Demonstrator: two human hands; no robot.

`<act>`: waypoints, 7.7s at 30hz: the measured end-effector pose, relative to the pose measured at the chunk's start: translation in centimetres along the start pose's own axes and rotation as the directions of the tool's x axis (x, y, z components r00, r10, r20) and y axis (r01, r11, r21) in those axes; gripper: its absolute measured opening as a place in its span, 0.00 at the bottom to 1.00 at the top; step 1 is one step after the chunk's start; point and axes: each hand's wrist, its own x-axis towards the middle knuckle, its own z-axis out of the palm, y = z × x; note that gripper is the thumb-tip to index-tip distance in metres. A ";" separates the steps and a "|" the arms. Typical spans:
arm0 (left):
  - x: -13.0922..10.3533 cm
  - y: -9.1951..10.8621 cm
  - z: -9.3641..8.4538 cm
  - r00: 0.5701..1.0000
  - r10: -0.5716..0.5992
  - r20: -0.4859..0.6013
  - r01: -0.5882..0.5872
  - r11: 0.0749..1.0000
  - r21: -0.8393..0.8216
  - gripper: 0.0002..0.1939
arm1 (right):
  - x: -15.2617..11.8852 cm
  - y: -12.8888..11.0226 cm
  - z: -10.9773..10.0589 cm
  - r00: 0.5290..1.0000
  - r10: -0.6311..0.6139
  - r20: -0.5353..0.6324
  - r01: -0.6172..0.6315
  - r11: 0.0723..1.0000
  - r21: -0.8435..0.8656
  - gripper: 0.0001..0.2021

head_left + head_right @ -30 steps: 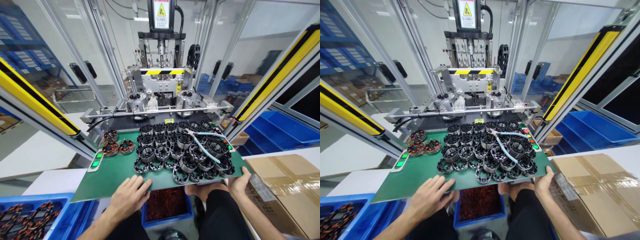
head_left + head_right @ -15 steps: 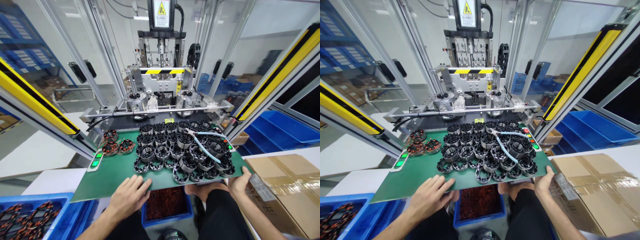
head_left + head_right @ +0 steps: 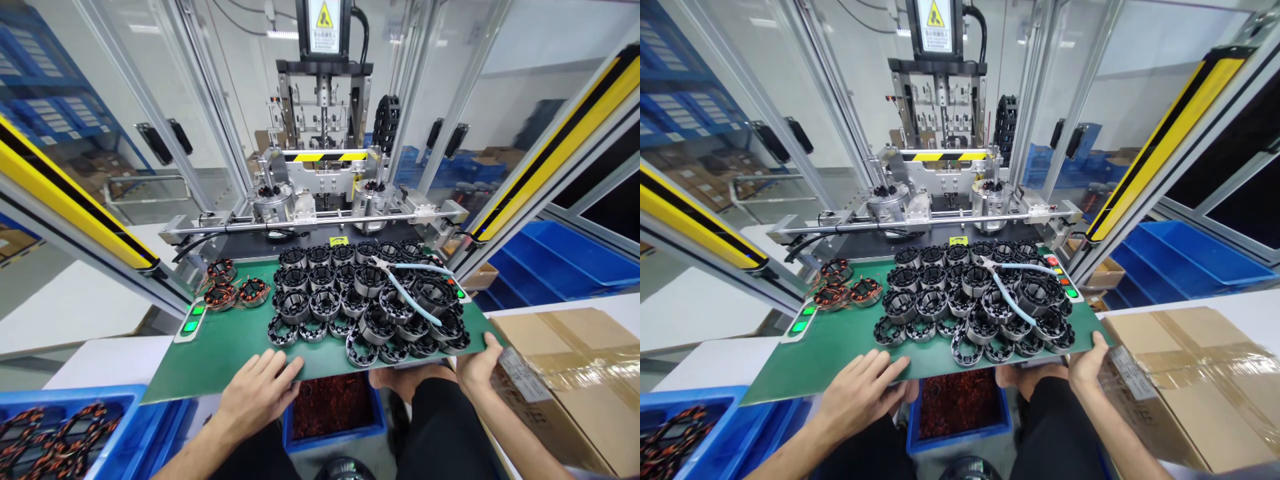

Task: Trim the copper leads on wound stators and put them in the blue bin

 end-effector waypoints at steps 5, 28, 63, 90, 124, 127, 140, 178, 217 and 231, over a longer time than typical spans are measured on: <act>0.1 0.1 0.0 1.000 0.004 0.000 -0.004 1.000 0.003 0.10 | 0.0 0.0 0.0 1.000 -0.015 0.011 0.015 1.000 0.004 0.20; 0.2 0.0 -0.2 1.000 0.005 -0.008 -0.004 1.000 0.010 0.11 | -0.2 -0.2 0.1 0.999 -0.038 0.032 0.038 0.999 -0.004 0.19; 0.2 -0.1 0.0 1.000 0.007 0.011 -0.007 1.000 -0.008 0.10 | -0.2 -0.1 0.2 1.000 -0.031 0.002 0.031 0.999 -0.010 0.19; 0.0 -0.1 0.1 1.000 0.001 -0.005 -0.001 1.000 -0.020 0.11 | 0.2 0.2 0.0 1.000 -0.028 0.003 0.028 0.999 0.028 0.18; 0.0 -0.1 0.0 1.000 0.000 0.012 0.000 1.000 0.003 0.12 | -0.4 -0.3 0.4 1.000 -0.027 0.015 0.027 0.999 0.024 0.17; 0.0 0.0 0.1 1.000 0.001 0.013 0.000 1.000 -0.007 0.11 | -0.5 -0.3 0.4 0.999 -0.049 0.019 0.048 0.998 0.029 0.16; 0.1 -0.1 -0.1 1.000 0.005 0.006 -0.005 1.000 -0.004 0.10 | -0.2 -0.2 0.4 1.000 -0.015 0.004 0.014 1.000 0.024 0.18; 0.2 -0.1 -0.2 1.000 0.012 0.018 -0.012 1.000 -0.009 0.10 | 0.1 0.1 0.0 0.998 -0.037 0.048 0.036 0.999 0.016 0.19; 0.2 -0.1 -0.1 1.000 0.004 0.012 -0.004 1.000 -0.022 0.10 | -0.2 -0.2 0.3 0.997 -0.063 0.046 0.063 0.998 0.019 0.20; 0.3 0.0 -0.1 1.000 0.007 0.017 -0.006 1.000 -0.021 0.09 | -0.2 -0.1 0.3 0.996 -0.076 0.046 0.076 0.997 -0.002 0.20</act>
